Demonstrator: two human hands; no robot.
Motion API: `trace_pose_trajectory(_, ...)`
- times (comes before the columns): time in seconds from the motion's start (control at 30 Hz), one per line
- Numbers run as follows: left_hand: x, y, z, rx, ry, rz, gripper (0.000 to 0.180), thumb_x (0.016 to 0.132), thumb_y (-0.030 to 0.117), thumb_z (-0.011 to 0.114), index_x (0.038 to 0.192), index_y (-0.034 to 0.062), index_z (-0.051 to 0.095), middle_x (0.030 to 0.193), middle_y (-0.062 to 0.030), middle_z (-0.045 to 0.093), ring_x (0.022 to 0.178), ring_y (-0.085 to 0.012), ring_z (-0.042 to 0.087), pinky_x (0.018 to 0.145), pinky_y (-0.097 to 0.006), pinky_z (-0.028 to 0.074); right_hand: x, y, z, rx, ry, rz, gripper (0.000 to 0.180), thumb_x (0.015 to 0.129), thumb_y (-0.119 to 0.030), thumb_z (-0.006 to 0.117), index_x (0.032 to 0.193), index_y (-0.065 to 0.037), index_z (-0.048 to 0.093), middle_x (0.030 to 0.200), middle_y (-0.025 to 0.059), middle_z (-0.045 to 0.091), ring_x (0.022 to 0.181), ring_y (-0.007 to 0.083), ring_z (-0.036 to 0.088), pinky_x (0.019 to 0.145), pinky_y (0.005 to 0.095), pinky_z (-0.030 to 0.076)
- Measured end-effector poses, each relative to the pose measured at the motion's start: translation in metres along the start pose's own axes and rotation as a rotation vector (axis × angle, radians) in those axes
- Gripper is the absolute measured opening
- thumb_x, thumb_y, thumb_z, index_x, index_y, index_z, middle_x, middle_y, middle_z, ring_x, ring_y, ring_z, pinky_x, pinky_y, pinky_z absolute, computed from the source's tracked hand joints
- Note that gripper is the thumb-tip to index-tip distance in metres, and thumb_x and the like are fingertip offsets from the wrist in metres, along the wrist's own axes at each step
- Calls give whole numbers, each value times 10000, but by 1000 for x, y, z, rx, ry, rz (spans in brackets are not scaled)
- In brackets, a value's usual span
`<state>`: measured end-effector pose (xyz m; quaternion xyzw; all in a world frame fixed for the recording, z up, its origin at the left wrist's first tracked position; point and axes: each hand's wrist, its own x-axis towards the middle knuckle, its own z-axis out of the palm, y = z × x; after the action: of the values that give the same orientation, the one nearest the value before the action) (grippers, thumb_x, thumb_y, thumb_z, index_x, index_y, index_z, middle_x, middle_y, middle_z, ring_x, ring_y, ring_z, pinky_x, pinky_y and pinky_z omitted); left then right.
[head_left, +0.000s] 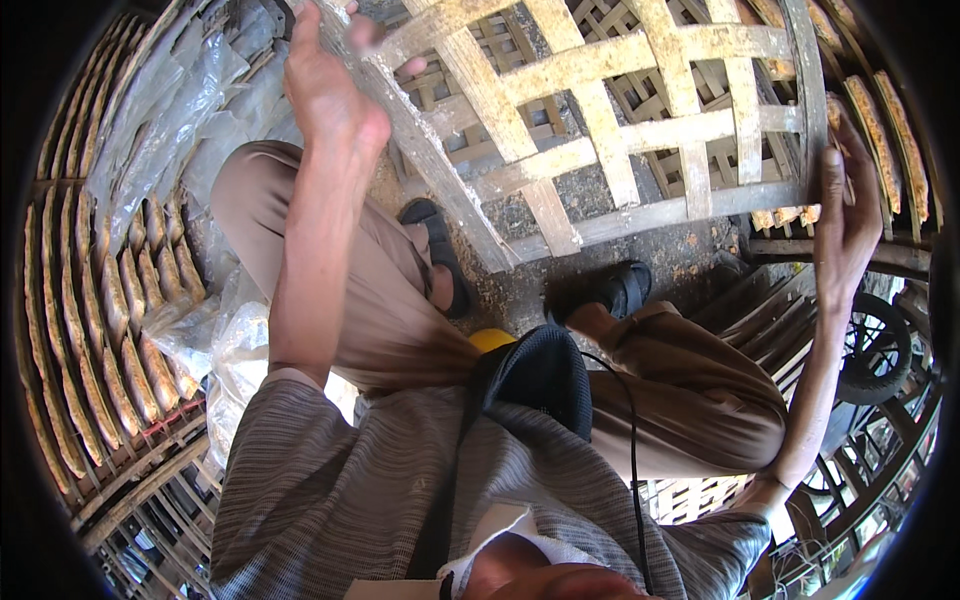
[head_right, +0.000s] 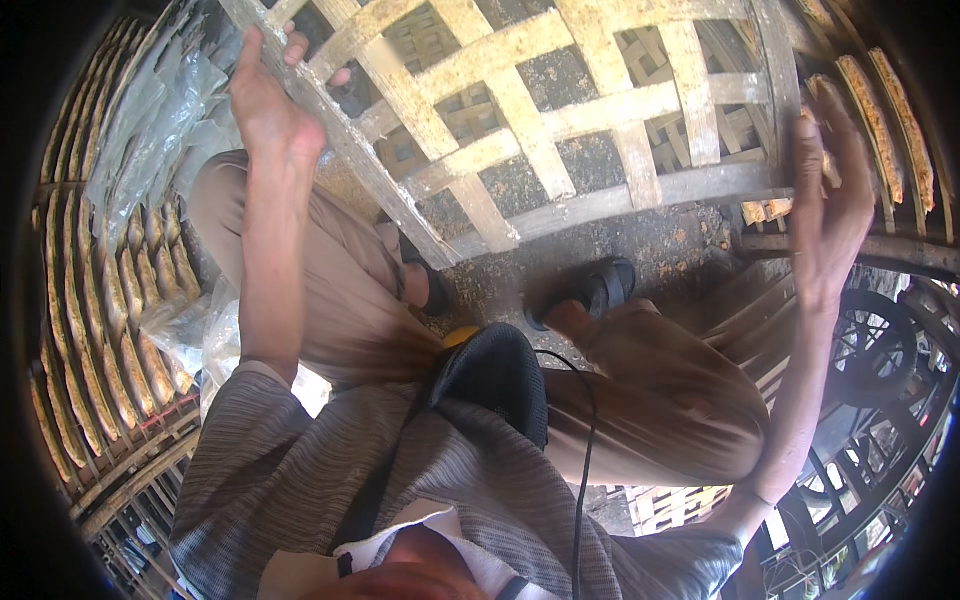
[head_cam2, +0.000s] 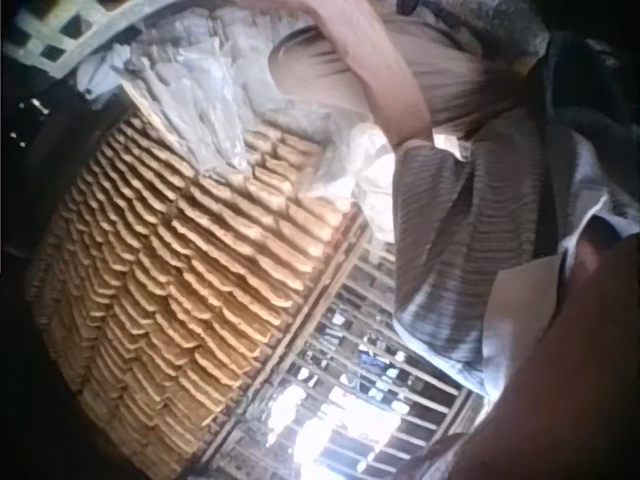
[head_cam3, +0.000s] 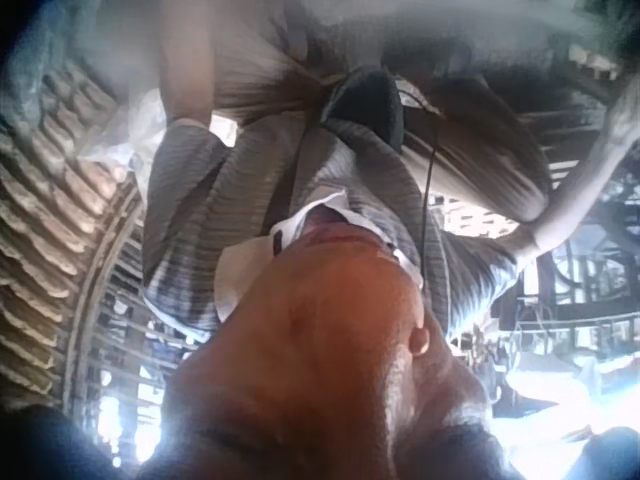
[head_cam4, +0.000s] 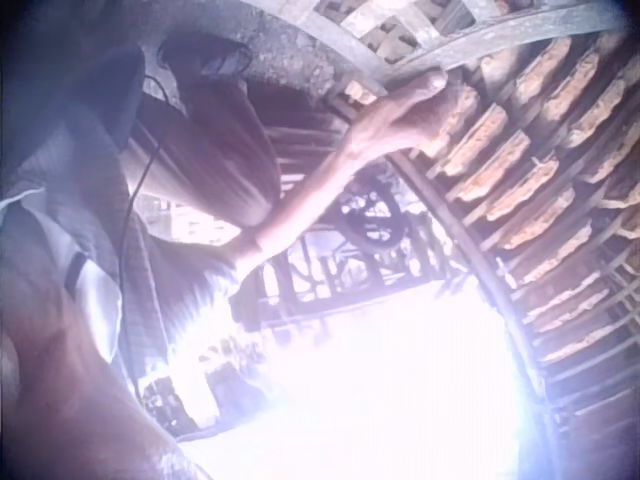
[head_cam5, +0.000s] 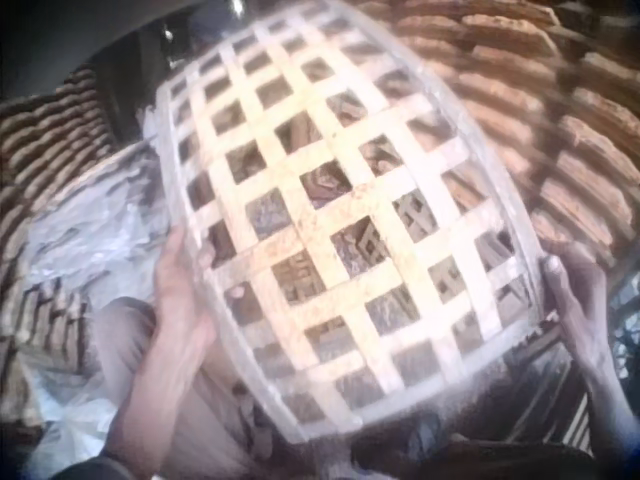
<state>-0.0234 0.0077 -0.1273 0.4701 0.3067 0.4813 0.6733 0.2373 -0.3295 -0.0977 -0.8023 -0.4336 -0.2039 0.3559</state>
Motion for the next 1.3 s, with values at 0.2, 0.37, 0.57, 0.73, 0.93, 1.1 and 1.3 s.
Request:
trace_pose_trajectory(0.2,9,-4,-9,-16,19,18,303,1116,382,376,1109,144,563,776,38,486,833,-120,539,694,-419,527,-21,-58,25,234,-351,-411,193,953,-223,755,1119,-128,781,916,38,755,672,119,671,576,284,597)
trace_pose_trajectory(0.37,16,-7,-6,-59,55,-89,319,1126,389,351,1107,148,558,811,35,505,841,-116,536,720,-440,541,-46,-88,46,121,-716,-541,491,843,-143,833,1319,-111,718,944,27,692,708,148,684,573,318,606)
trace_pose_trajectory(0.57,11,-3,-4,-95,89,-83,346,1128,422,341,1087,154,556,769,41,476,794,-104,508,696,-423,567,-55,-100,59,-41,-522,-837,529,750,-165,723,1266,-51,728,848,-7,544,624,104,588,462,271,518)
trace_pose_trajectory(0.73,11,0,-8,-160,45,-111,367,1124,439,348,1051,149,559,721,48,451,747,-129,549,656,-424,589,-48,-104,49,10,-624,-881,315,787,-89,750,1090,-6,738,843,24,606,669,142,636,515,297,551)
trace_pose_trajectory(0.93,6,9,-4,-269,44,-237,463,1092,517,411,1387,178,523,1043,-16,532,962,-226,636,684,-462,600,-37,-120,58,225,-530,-754,169,854,-234,819,869,-103,712,838,9,621,528,121,578,432,281,503)
trace_pose_trajectory(1.1,-2,18,12,-186,147,-236,456,1101,495,404,1346,141,557,961,-10,537,887,-215,661,586,-380,593,-45,-160,81,100,-633,-625,308,919,-189,776,1199,-67,730,875,61,678,624,197,677,523,349,571)
trace_pose_trajectory(1.3,-2,9,6,-358,9,-201,460,1109,501,390,1264,105,567,882,-4,530,787,-210,664,520,-371,586,-45,-189,104,159,-539,-529,282,922,-173,749,1178,-63,710,899,41,659,630,205,695,513,348,568)
